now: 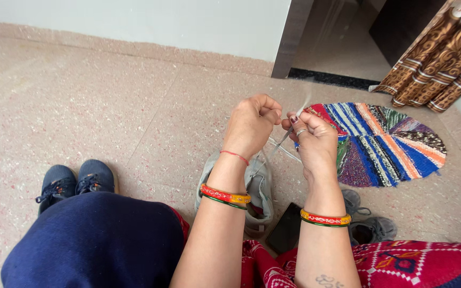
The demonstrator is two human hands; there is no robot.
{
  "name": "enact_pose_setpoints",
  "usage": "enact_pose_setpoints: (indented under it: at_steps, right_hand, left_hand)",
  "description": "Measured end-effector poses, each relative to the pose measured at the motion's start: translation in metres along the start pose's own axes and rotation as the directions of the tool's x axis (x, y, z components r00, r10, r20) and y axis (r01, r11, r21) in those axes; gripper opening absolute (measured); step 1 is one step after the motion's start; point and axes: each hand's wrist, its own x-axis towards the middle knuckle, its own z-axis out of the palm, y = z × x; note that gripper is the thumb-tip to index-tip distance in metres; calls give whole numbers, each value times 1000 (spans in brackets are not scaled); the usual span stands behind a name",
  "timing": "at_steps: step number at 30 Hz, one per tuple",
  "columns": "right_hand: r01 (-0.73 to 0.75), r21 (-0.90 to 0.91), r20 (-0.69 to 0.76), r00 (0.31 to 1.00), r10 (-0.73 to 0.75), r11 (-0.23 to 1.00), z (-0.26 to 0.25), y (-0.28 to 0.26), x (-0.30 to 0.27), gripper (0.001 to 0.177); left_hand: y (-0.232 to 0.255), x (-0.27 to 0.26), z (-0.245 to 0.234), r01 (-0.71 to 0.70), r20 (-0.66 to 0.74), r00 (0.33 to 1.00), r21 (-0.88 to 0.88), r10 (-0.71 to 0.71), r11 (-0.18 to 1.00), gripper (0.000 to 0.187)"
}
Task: The person sits on the floor and laces a pair of grey sneakers, then moves to a pair of white sneakers and begins lacing them. The hands thread the laces through the eyelets and tie knots on each shoe.
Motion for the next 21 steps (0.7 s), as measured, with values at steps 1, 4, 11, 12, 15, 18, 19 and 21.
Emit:
enact_pose_setpoints:
  at_steps: [1,4,11,12,15,18,19,21]
  right_hand:
    - [19,9,0,1000,-19,1000,-2,-7,-2,15]
    - [112,-7,4,994,-112,994,-5,-28,-8,15]
    - [202,-83,43,979,-199,976,-6,-60,-24,17]
    - [210,-94,47,977,-206,973,-6,-63,-26,17]
    - [241,-154,66,970,-233,958,-7,-70,-30,16]
    - [259,-229,99,965,-242,938,-10,-75,-35,18]
    - [251,-229,114,966,-230,940,-11,-76,-36,19]
    - [245,-250,127,967,-219,937,-12,-81,-38,21]
  left_hand:
    - [8,-2,-2,-29,-8,1000,2,29,1000,10]
    - [31,-8,-10,-68,-12,998,-9,68,998,10]
    - [72,-26,-23,-132,-3,991,-87,132,987,9]
    - [77,-28,-24,-141,1,990,-104,142,984,8]
    - [89,-34,-27,-158,15,987,-155,163,975,8]
    - [98,-38,-29,-144,30,988,-181,152,973,9]
    - [101,-40,-30,-135,30,989,-171,142,976,9]
    - [106,-43,-31,-137,29,989,-145,143,980,10]
